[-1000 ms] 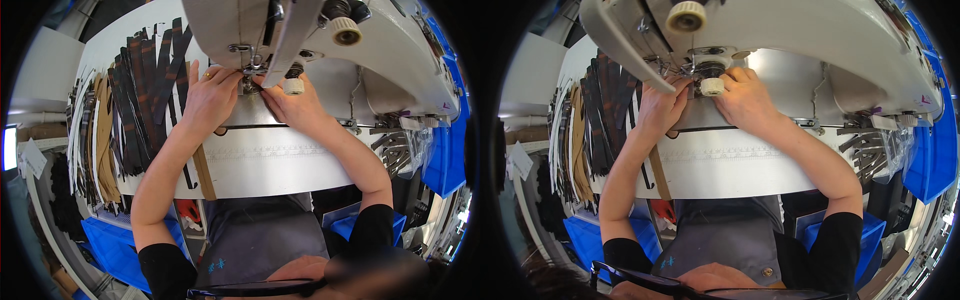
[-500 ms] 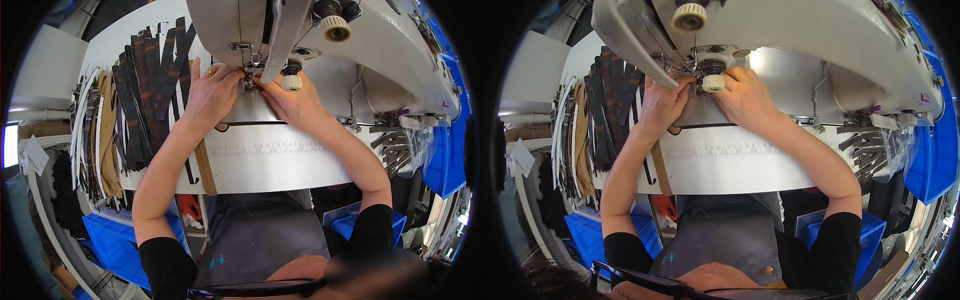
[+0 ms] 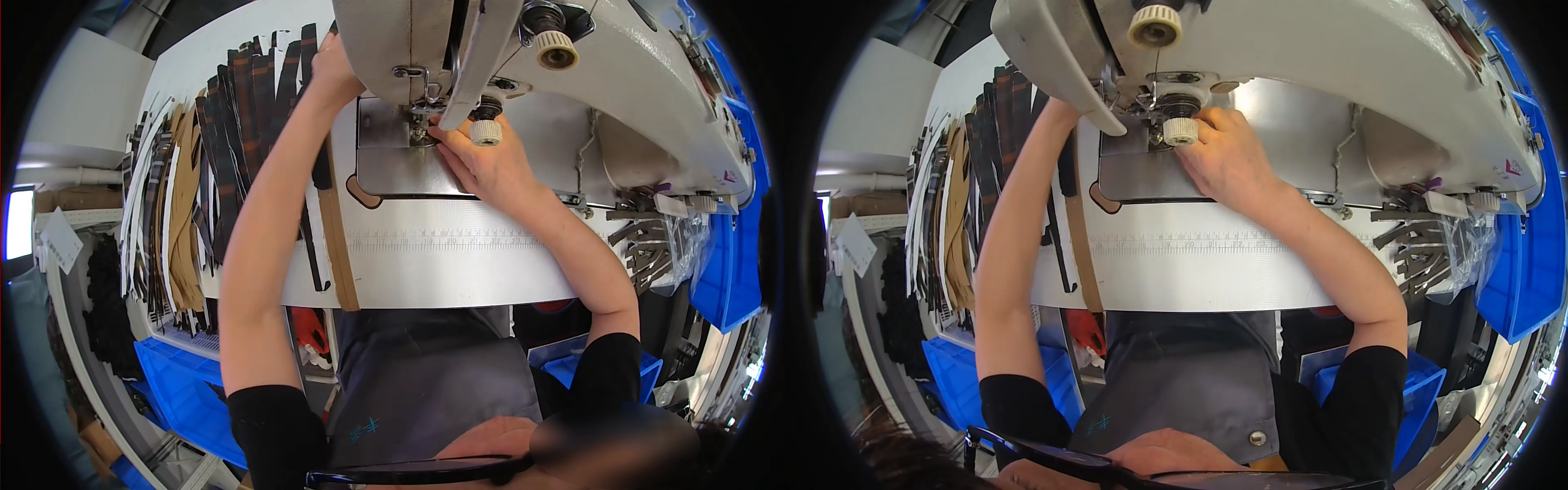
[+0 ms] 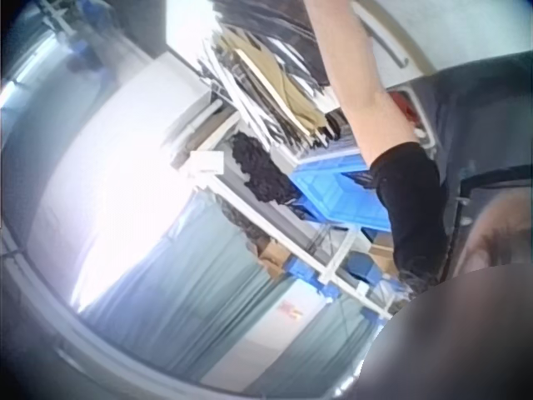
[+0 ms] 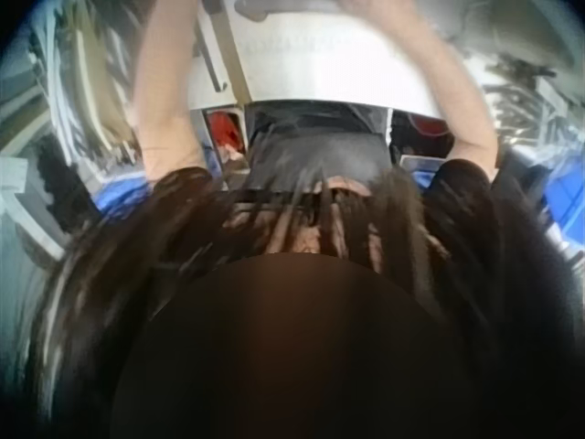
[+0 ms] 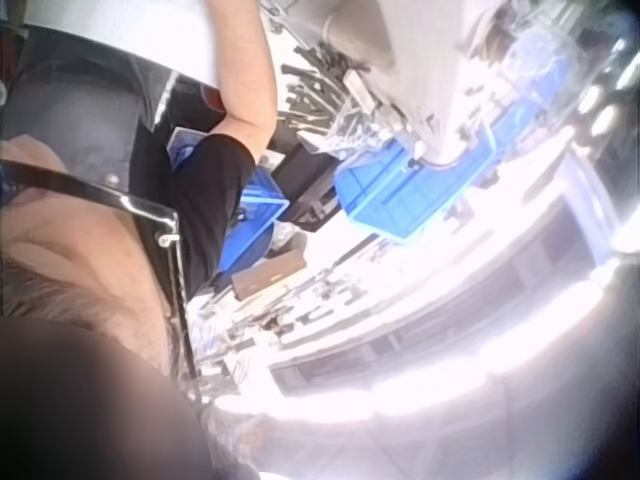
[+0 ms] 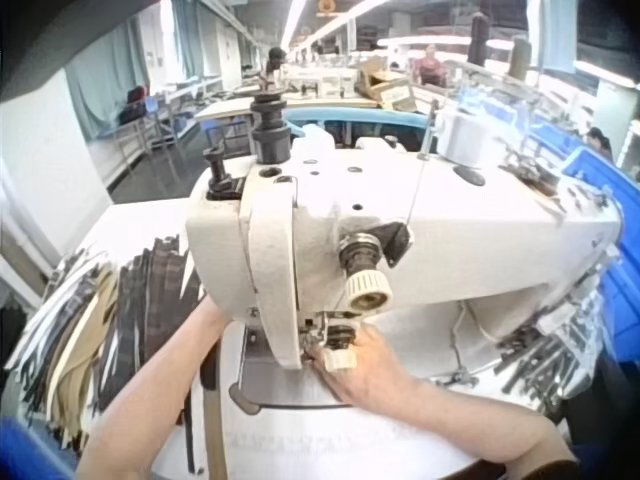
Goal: Sewing together zipper strips and fabric components using an industrial sewing machine.
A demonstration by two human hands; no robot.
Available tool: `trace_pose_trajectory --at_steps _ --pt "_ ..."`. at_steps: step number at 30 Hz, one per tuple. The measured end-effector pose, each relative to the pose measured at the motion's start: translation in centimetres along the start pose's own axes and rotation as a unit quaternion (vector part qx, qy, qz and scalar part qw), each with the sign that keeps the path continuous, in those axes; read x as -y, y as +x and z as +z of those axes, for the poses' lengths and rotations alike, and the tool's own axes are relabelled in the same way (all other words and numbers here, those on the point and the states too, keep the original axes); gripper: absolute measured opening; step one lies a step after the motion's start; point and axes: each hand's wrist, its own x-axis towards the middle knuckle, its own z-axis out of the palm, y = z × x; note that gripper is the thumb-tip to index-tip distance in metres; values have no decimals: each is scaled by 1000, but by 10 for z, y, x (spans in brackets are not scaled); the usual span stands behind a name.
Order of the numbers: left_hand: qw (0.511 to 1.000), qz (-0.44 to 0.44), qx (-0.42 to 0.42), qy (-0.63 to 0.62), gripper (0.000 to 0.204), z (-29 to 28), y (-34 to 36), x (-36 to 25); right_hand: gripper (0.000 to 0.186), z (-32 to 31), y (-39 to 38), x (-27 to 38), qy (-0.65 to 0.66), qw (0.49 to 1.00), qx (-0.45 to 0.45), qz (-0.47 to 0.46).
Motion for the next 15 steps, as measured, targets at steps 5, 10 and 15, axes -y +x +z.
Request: trace_pose_trajectory --at_steps 5,10,15 --pt "995 -45 -52 71 21 37 32 26 25 -6 -2 -1 -32 999 6 -14" --pt "847 -272 -301 -343 22 -22 20 24 22 -3 -9 -5 -51 998 40 16" --pt "791 -289 -219 -494 30 -83 -76 -34 18 -6 3 -3 -46 999 -8 -14"
